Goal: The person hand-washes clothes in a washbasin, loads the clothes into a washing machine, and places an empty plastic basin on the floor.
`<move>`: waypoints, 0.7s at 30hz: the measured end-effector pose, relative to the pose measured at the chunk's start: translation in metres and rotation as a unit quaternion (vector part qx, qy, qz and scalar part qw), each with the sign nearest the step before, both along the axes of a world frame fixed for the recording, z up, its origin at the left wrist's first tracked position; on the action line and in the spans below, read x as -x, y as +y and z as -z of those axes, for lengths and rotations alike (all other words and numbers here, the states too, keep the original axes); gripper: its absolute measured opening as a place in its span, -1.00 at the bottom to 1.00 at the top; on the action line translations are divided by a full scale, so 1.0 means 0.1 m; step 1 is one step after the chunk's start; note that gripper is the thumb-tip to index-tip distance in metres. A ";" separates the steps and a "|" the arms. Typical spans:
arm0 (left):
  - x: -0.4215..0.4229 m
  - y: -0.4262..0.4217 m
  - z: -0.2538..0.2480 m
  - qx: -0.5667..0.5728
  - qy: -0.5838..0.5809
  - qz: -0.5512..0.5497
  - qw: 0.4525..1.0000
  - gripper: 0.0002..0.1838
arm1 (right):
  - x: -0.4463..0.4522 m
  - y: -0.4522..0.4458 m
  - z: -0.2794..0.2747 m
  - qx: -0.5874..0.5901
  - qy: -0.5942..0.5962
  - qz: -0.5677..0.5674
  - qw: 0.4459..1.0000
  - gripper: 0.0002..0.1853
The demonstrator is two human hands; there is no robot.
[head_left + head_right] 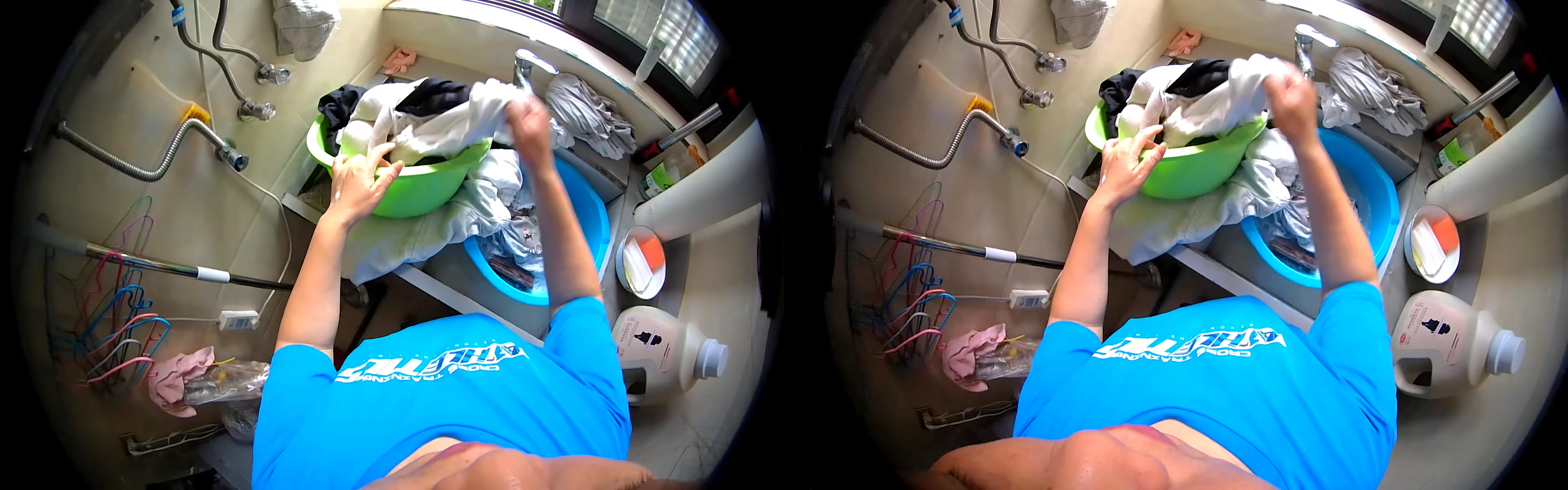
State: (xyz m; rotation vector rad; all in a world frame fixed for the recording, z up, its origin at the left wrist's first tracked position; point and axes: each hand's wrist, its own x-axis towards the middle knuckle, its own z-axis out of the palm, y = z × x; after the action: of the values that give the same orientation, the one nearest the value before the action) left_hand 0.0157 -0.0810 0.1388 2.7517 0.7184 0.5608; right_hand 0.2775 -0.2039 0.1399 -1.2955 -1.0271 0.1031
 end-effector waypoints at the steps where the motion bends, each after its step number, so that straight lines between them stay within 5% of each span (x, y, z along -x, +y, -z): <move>1: -0.02 0.01 -0.01 0.017 0.003 -0.011 1.000 -0.53 | -0.08 0.03 -0.26 -0.070 0.080 -0.084 0.991 -0.71; 6: -0.08 0.09 0.06 0.038 0.027 -0.035 0.998 -0.33 | -0.32 -0.05 -1.59 -0.324 0.191 -0.088 0.922 -0.65; 9: -0.18 0.04 0.19 -0.055 -0.076 -0.070 0.993 -0.12 | -0.13 -0.14 -2.10 -0.390 0.329 -0.366 0.778 -0.64; 11: -0.34 -0.21 -0.07 0.006 -0.137 0.010 0.990 0.05 | 0.08 -0.19 -2.21 -0.246 0.139 -0.464 0.840 -0.63; 13: -0.54 -0.48 -0.22 0.106 -0.189 0.082 0.973 0.06 | 0.28 -0.21 -2.28 -0.276 0.116 -0.471 0.830 -0.61; 17: -0.82 -0.63 -0.15 0.105 -0.232 0.157 0.954 -0.19 | 0.38 -0.47 -2.42 -0.301 0.031 -0.527 0.794 -0.60; 19: -0.79 -0.56 -0.19 0.467 -0.289 0.179 0.816 -0.41 | 0.17 -0.54 -2.38 -0.278 0.018 -0.444 0.852 -0.61; 21: -0.60 -0.53 -0.27 0.594 -0.423 0.186 0.658 -0.57 | -0.27 -0.52 -2.16 -0.376 0.176 -0.243 0.877 -0.57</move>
State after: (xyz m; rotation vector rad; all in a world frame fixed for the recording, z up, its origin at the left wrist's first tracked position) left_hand 0.0757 -0.1342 0.1662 1.1084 0.1072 0.7705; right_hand 0.3048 -0.2562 0.3554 -0.2758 -0.9148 0.2789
